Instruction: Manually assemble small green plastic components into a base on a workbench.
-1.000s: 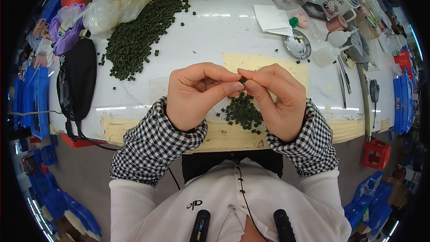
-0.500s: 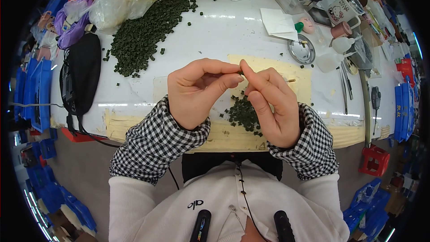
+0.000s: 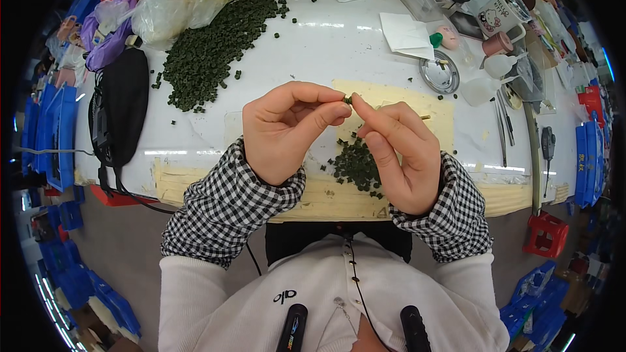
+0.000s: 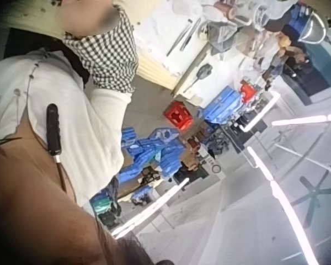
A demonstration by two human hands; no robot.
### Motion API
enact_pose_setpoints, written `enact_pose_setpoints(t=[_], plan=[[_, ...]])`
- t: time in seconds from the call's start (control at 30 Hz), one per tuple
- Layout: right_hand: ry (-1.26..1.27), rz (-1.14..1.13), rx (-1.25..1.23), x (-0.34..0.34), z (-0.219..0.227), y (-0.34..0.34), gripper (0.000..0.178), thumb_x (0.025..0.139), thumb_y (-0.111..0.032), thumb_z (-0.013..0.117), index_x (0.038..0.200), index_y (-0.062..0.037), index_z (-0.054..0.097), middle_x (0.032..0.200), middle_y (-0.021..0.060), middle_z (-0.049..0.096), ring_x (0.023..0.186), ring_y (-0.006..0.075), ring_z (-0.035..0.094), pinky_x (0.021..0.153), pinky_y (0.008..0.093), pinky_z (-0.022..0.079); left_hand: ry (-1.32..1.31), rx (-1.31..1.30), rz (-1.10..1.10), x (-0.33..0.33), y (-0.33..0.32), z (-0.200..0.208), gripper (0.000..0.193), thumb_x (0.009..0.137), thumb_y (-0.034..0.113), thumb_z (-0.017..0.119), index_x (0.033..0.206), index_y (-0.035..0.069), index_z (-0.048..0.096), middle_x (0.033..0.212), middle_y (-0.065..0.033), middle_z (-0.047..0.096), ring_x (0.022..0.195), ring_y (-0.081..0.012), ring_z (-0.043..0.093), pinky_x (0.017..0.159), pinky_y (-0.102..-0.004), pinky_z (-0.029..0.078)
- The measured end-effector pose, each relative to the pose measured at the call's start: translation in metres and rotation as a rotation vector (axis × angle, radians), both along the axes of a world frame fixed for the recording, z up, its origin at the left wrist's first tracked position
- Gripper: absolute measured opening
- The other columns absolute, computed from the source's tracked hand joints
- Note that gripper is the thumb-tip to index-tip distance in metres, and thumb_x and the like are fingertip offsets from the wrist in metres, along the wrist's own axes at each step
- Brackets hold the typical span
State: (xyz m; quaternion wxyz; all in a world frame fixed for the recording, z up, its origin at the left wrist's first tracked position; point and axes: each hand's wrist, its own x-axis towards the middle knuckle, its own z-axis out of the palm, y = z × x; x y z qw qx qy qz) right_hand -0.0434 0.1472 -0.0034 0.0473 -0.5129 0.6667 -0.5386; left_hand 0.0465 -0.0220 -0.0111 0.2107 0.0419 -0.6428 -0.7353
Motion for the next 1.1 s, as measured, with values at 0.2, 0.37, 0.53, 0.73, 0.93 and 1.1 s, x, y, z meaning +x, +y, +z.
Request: enact_pose_setpoints(t=[0.2,0.37,0.53,0.73,0.93,1.1], plan=[[-0.105,0.022,-0.001,-0.0009,0.002,0.001,0.035,0.091,0.002,0.054,0.126,0.0028,0.057,0.089,0.0112,0.06,0.074,0.0168,0.056,0.066,0.0245,0.046,0.028,-0.007,-0.024,-0.0003,0.0006,-0.0005,0.017,0.084,-0.007,0.065,0.102,-0.008,0.063,0.098,-0.0138,0.067,0.09,-0.0169,0.067,0.083,-0.0263,0.055],[-0.136,0.043,0.0,-0.0008,0.0004,0.0008,0.034,0.092,0.001,0.053,0.126,0.0027,0.057,0.09,0.0112,0.06,0.076,0.0163,0.057,0.068,0.0239,0.046,0.007,-0.03,-0.023,0.0001,-0.0016,-0.0002,0.017,0.083,-0.008,0.066,0.099,-0.007,0.064,0.095,-0.0131,0.067,0.09,-0.017,0.067,0.082,-0.0265,0.056],[-0.143,0.054,0.017,-0.0012,0.0019,0.0025,0.034,0.093,0.0,0.052,0.126,0.0026,0.057,0.091,0.0115,0.06,0.077,0.0165,0.058,0.069,0.0237,0.046,0.006,-0.044,-0.03,0.0,-0.003,-0.0005,0.015,0.082,-0.008,0.067,0.096,-0.007,0.065,0.093,-0.0127,0.067,0.089,-0.0169,0.067,0.082,-0.0265,0.056],[-0.139,0.038,0.023,-0.0008,0.0019,0.0026,0.034,0.093,0.0,0.052,0.126,0.0029,0.057,0.092,0.0121,0.061,0.078,0.0168,0.059,0.069,0.0239,0.047,0.009,-0.028,-0.038,0.0,-0.0023,-0.0012,0.016,0.082,-0.008,0.067,0.098,-0.008,0.064,0.096,-0.0144,0.068,0.09,-0.0171,0.067,0.081,-0.026,0.056],[-0.125,0.027,0.022,-0.0015,0.0021,0.0031,0.034,0.092,0.001,0.053,0.126,0.0035,0.057,0.092,0.0121,0.061,0.077,0.0168,0.059,0.068,0.0241,0.047,-0.039,0.02,-0.049,-0.0003,-0.0016,0.0025,0.016,0.084,-0.006,0.066,0.1,-0.008,0.064,0.096,-0.0156,0.068,0.09,-0.0179,0.068,0.082,-0.0261,0.056],[-0.12,0.037,0.01,-0.0019,0.0002,0.0028,0.034,0.091,0.003,0.054,0.125,0.0034,0.057,0.091,0.0115,0.061,0.076,0.0167,0.058,0.067,0.024,0.047,-0.052,0.028,-0.053,-0.0005,-0.0024,0.0022,0.015,0.084,-0.006,0.066,0.099,-0.008,0.065,0.094,-0.0153,0.069,0.088,-0.0182,0.068,0.081,-0.0266,0.056]])
